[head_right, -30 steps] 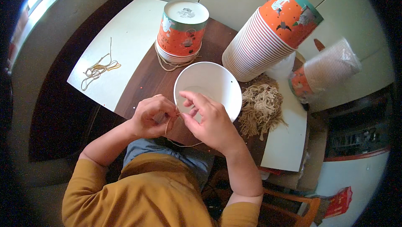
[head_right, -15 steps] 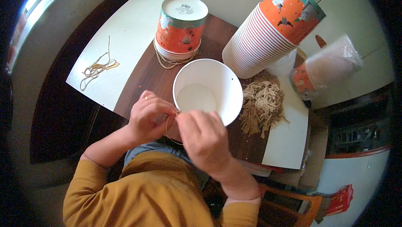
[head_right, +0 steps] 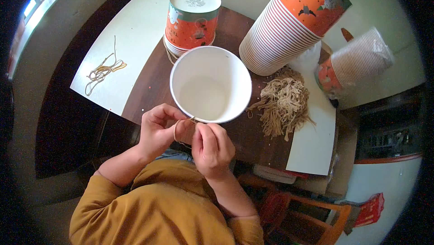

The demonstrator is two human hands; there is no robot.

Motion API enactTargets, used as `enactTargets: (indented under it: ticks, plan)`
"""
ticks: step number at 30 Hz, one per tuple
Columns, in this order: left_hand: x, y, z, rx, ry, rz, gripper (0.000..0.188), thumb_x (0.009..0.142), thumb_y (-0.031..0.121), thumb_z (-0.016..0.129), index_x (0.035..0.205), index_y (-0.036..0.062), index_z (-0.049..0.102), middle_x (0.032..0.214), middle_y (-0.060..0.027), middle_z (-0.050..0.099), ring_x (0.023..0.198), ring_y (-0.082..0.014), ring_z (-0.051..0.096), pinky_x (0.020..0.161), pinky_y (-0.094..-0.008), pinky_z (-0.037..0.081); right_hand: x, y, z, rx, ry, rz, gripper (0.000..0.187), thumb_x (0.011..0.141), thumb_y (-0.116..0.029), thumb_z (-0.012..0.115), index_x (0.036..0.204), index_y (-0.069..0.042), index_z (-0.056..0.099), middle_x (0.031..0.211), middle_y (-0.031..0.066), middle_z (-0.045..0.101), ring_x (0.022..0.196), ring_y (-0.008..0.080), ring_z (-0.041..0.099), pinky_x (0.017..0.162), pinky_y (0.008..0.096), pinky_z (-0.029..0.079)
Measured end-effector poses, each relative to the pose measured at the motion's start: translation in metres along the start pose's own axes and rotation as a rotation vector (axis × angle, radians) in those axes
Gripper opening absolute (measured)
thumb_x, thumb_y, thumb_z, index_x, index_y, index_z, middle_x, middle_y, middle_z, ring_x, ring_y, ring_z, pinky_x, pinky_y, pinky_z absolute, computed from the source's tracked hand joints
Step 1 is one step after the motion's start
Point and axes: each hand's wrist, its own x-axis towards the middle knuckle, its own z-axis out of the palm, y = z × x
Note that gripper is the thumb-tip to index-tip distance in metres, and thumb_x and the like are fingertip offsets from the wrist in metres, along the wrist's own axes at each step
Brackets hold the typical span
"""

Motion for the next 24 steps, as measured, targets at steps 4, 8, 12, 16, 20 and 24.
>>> enactTargets:
  ticks: [4, 8, 12, 16, 20, 24]
  plan:
    - [0.002, -0.004, 0.002, -0.089, 0.021, -0.048, 0.013, 0.084, 0.007, 0.072, 0.088, -0.0004, 0.063, 0.083, -0.0018, 0.066, 0.074, -0.0051, 0.058, 0.067, -0.0208, 0.050, -0.005, 0.010, 0.011, -0.076, -0.046, -0.032, 0.017, 0.079, -0.003, 0.068, 0.096, -0.003, 0.065, 0.089, 0.0086, 0.062, 0.071, 0.0266, 0.064, 0.062, 0.0367, 0.052]
    - [0.006, -0.001, -0.005, -0.135, 0.057, -0.102, 0.014, 0.084, 0.008, 0.073, 0.087, 0.0000, 0.063, 0.082, -0.0026, 0.066, 0.073, -0.0061, 0.059, 0.067, -0.0210, 0.050, 0.006, 0.001, 0.015, 0.222, -0.141, 0.164, 0.015, 0.080, 0.003, 0.065, 0.095, 0.002, 0.065, 0.086, 0.0140, 0.063, 0.074, 0.0286, 0.065, 0.065, 0.0326, 0.052]
    - [0.006, 0.000, -0.009, -0.155, 0.070, -0.168, 0.013, 0.083, 0.007, 0.073, 0.086, 0.0002, 0.062, 0.081, -0.0034, 0.067, 0.073, -0.0071, 0.060, 0.068, -0.0211, 0.050, 0.007, -0.001, 0.017, 0.745, -0.285, 0.636, 0.016, 0.088, 0.001, 0.058, 0.101, 0.003, 0.066, 0.092, 0.0070, 0.069, 0.080, 0.0159, 0.065, 0.074, 0.0256, 0.050]
    - [0.005, 0.000, -0.015, -0.174, 0.071, -0.197, 0.013, 0.084, 0.007, 0.073, 0.089, -0.0012, 0.063, 0.083, -0.0042, 0.067, 0.074, -0.0077, 0.061, 0.068, -0.0217, 0.051, 0.008, -0.005, 0.022, 1.408, -0.202, 1.103, 0.015, 0.090, -0.008, 0.061, 0.099, 0.001, 0.068, 0.092, 0.0084, 0.070, 0.085, 0.0125, 0.064, 0.079, 0.0264, 0.051]
    - [0.004, 0.005, -0.014, -0.022, 0.072, -0.106, 0.012, 0.085, 0.006, 0.071, 0.090, -0.0026, 0.066, 0.084, -0.0055, 0.069, 0.074, -0.0070, 0.062, 0.067, -0.0223, 0.052, 0.009, -0.002, 0.031, 1.609, -0.177, 1.273, 0.017, 0.090, -0.011, 0.060, 0.102, 0.000, 0.067, 0.093, 0.0077, 0.069, 0.082, 0.0148, 0.065, 0.080, 0.0285, 0.051]
    - [0.000, 0.007, -0.013, 0.249, 0.133, 0.066, 0.009, 0.082, 0.001, 0.070, 0.090, -0.0006, 0.068, 0.082, -0.0058, 0.070, 0.071, -0.0097, 0.064, 0.067, -0.0245, 0.052, 0.010, 0.002, 0.031, 1.705, -0.210, 1.324, 0.019, 0.091, -0.011, 0.059, 0.104, -0.001, 0.067, 0.095, 0.0079, 0.069, 0.085, 0.0163, 0.064, 0.081, 0.0312, 0.051]
